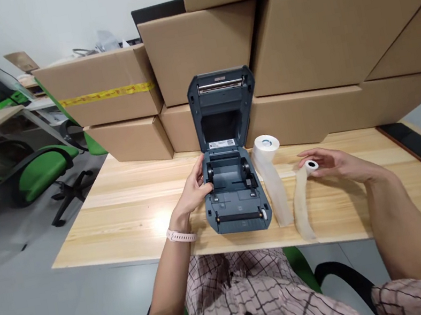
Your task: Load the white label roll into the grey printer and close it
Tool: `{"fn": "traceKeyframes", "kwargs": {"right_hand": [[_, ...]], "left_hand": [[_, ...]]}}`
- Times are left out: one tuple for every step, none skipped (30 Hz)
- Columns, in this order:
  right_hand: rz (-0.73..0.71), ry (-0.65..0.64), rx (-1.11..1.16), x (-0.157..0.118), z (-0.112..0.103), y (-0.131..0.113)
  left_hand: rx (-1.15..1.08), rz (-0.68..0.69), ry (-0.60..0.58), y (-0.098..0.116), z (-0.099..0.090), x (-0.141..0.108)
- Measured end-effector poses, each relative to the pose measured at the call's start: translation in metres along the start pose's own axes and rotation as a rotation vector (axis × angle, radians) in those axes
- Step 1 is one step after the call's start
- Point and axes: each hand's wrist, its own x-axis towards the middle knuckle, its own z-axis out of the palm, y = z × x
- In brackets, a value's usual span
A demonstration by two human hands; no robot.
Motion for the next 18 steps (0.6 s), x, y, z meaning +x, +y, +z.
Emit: {"fn": "traceKeyframes", "kwargs": {"right_hand": [[-0.011,0.000,0.003,0.004,0.001,0.002],[-0.018,-0.008,0.006,0.007,0.002,0.003],[-0.022,-0.025,0.008,0.010,0.002,0.004],[-0.024,-0.044,0.010,0.011,0.001,0.004],[-0.027,-0.058,0.015,0.013,0.000,0.003],[-0.033,-0.062,0.024,0.014,-0.003,0.001],[-0.045,-0.051,0.034,0.015,-0.006,-0.003],[-0.058,-0.038,0.042,0.018,-0.009,-0.007],[-0.068,-0.029,0.046,0.022,-0.011,-0.013],[-0.072,-0.034,0.047,0.027,-0.013,-0.019],[-0.067,-0.052,0.042,0.035,-0.014,-0.025],[-0.055,-0.074,0.036,0.044,-0.013,-0.030],[-0.042,-0.090,0.030,0.054,-0.010,-0.035],[-0.032,-0.097,0.025,0.066,-0.006,-0.039],[-0.026,-0.099,0.017,0.078,-0.001,-0.041],[-0.018,-0.101,0.008,0.090,0.005,-0.042],[-0.008,-0.104,0.002,0.101,0.012,-0.043],[0.001,-0.105,-0.001,0.110,0.018,-0.042]], "left_hand": [[-0.003,-0.001,0.000,0.000,0.000,0.000],[-0.005,-0.001,0.001,-0.001,0.000,0.000],[-0.007,0.000,0.003,-0.001,0.000,0.000],[-0.007,0.001,0.006,-0.001,0.000,0.000],[-0.008,0.002,0.006,0.000,0.000,0.000],[-0.008,0.003,0.004,0.000,0.000,-0.001],[-0.008,0.004,0.000,0.001,0.000,-0.001],[-0.008,0.005,-0.007,0.002,0.001,-0.001],[-0.006,0.006,-0.015,0.003,0.001,-0.001],[-0.005,0.007,-0.021,0.004,0.001,-0.002],[-0.002,0.008,-0.026,0.004,0.001,-0.002],[0.000,0.007,-0.028,0.004,0.001,-0.002],[-0.001,0.008,-0.027,0.004,0.001,-0.002],[-0.005,0.009,-0.026,0.004,0.001,-0.002],[-0.011,0.010,-0.025,0.004,0.001,-0.001],[-0.017,0.010,-0.027,0.003,0.001,-0.001],[-0.022,0.007,-0.028,0.002,0.001,-0.001],[-0.025,0.003,-0.028,0.002,0.000,-0.001]]}}
